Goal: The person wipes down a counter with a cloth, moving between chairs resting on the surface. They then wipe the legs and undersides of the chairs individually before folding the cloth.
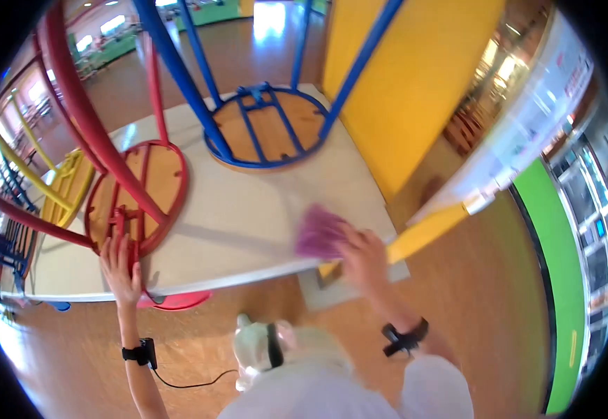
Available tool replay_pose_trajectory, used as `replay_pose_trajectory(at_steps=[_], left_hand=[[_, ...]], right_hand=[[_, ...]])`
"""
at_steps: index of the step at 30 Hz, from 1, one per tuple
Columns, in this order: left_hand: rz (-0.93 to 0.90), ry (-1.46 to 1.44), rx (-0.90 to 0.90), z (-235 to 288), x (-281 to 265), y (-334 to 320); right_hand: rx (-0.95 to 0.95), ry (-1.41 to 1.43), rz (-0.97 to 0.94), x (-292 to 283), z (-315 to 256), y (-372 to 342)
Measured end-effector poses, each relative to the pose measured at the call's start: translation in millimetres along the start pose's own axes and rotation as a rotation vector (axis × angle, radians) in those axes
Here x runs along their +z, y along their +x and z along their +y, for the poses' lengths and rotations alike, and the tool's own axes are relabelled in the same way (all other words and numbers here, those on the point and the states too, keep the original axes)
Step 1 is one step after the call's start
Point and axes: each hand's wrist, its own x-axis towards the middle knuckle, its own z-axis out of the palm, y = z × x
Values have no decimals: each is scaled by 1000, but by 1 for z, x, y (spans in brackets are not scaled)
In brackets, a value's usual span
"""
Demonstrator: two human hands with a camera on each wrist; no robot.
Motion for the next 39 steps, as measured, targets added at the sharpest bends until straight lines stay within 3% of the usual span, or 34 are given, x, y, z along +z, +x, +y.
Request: replay_pose_trajectory(at_steps=[2,4,7,11,13,14,15,16,18,22,23,25,26,28,29,31,33,35,39], left_hand=[[20,-22,-5,-6,3,-3],[19,-27,-41,-2,-3,-2],[25,-57,-58,-1,-4,-2],[41,-72,-46,0,-7,-3],[43,-77,-54,0,-7,-4],[50,-97,-39,-1,-7,-4],[53,-79,-31,-2,-6,-5],[55,-63,-26,-3,-4,-6],[50,-87,-35,-3,-5,-6],[55,-96,-34,-2,-7,-6],[68,-87,-36,-1,-6,-5],[88,-84,-30,-2,-5,-5],[96,-74,-33,-2,-3,-6],[104,-94,-27,-3,-2,-7],[98,-106,-29,-3,-3,-7],[86,-117,-29,-4,-4,-7],[90,-127,-19,-5,-4,-6],[112,-125,-12,-5,-3,-8],[97,-159,-15,-7,0,-9]], right_hand=[[98,-140,102,-1,23,0],[302,-308,21,6,41,6],[372,-408,-78,19,40,13],[231,-296,69,10,24,26],[385,419,-77,-5,-2,38],[320,639,-68,5,-8,37],[320,1058,-172,7,-17,43],[484,1411,-346,18,-22,47],[884,1719,-709,-3,-47,70],[891,2070,-901,0,-31,90],[512,1925,-635,-36,-51,94],[156,1712,-365,-68,-59,111],[8,1451,-159,-75,-55,119],[184,1555,-9,-92,-46,146],[522,1913,-51,-104,-42,166],[320,1885,278,-132,-52,183],[299,1630,709,-154,-60,200],[136,1356,1035,-180,-63,218],[-206,793,1506,-250,-84,257]])
